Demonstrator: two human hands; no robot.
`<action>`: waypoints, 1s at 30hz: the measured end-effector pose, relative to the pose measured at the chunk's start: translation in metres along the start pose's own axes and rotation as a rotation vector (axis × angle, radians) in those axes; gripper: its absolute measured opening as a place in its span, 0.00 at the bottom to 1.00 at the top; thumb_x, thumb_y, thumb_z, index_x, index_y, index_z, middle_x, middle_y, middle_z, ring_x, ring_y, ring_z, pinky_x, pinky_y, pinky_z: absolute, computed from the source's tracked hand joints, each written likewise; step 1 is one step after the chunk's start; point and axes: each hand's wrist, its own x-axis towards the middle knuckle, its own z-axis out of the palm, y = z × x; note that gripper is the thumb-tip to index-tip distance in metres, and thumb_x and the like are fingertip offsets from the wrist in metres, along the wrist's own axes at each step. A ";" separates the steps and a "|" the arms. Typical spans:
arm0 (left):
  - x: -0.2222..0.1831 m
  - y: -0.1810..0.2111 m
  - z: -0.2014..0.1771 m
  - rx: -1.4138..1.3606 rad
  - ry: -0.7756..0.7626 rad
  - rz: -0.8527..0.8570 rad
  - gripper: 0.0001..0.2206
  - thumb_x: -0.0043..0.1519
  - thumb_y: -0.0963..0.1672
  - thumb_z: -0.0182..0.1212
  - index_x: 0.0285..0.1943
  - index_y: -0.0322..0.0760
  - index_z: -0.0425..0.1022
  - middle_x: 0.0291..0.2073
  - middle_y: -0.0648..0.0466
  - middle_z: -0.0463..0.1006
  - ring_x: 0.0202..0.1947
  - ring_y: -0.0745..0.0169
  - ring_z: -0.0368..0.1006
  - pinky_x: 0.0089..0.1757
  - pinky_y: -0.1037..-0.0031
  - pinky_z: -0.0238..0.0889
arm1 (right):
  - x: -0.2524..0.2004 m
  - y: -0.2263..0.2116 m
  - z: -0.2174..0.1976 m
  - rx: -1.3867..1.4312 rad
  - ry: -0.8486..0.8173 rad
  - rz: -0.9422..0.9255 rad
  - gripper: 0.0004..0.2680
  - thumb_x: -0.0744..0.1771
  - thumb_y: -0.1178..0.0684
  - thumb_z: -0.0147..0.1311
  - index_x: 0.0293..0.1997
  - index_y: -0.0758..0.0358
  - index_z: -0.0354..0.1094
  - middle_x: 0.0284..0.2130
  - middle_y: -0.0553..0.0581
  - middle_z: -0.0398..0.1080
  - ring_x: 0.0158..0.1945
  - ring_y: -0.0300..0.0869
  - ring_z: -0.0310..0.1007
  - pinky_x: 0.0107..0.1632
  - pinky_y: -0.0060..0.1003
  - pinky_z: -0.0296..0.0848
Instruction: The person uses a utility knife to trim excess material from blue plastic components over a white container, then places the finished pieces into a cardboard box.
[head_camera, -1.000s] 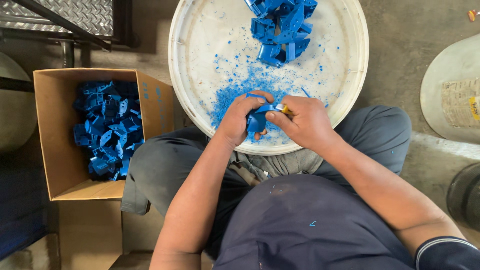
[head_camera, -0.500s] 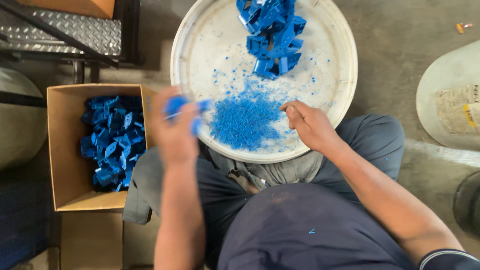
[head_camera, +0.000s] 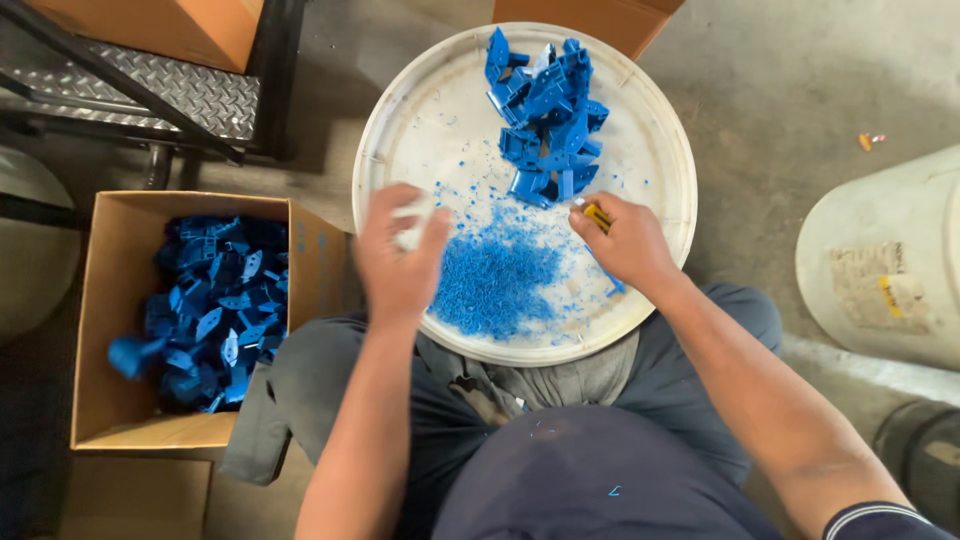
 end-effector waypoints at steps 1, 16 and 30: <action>0.004 -0.008 0.017 0.042 -0.022 -0.108 0.13 0.59 0.43 0.71 0.50 0.35 0.76 0.44 0.52 0.81 0.43 0.63 0.77 0.46 0.71 0.72 | 0.005 -0.004 -0.004 -0.016 0.005 -0.019 0.11 0.67 0.46 0.59 0.46 0.62 0.75 0.32 0.65 0.76 0.36 0.56 0.78 0.38 0.44 0.73; 0.007 -0.024 0.039 0.314 -0.221 -0.165 0.17 0.55 0.48 0.69 0.48 0.33 0.77 0.39 0.46 0.81 0.41 0.48 0.78 0.42 0.61 0.70 | 0.119 -0.044 0.025 -0.685 0.040 -0.475 0.05 0.64 0.50 0.62 0.33 0.58 0.74 0.29 0.58 0.73 0.34 0.53 0.76 0.35 0.49 0.72; 0.009 -0.012 0.037 0.285 -0.255 -0.205 0.18 0.55 0.48 0.68 0.50 0.33 0.78 0.40 0.47 0.82 0.42 0.48 0.78 0.43 0.60 0.69 | 0.180 -0.016 -0.007 -0.634 0.145 -0.304 0.09 0.66 0.47 0.60 0.46 0.57 0.76 0.37 0.61 0.77 0.41 0.58 0.76 0.41 0.54 0.72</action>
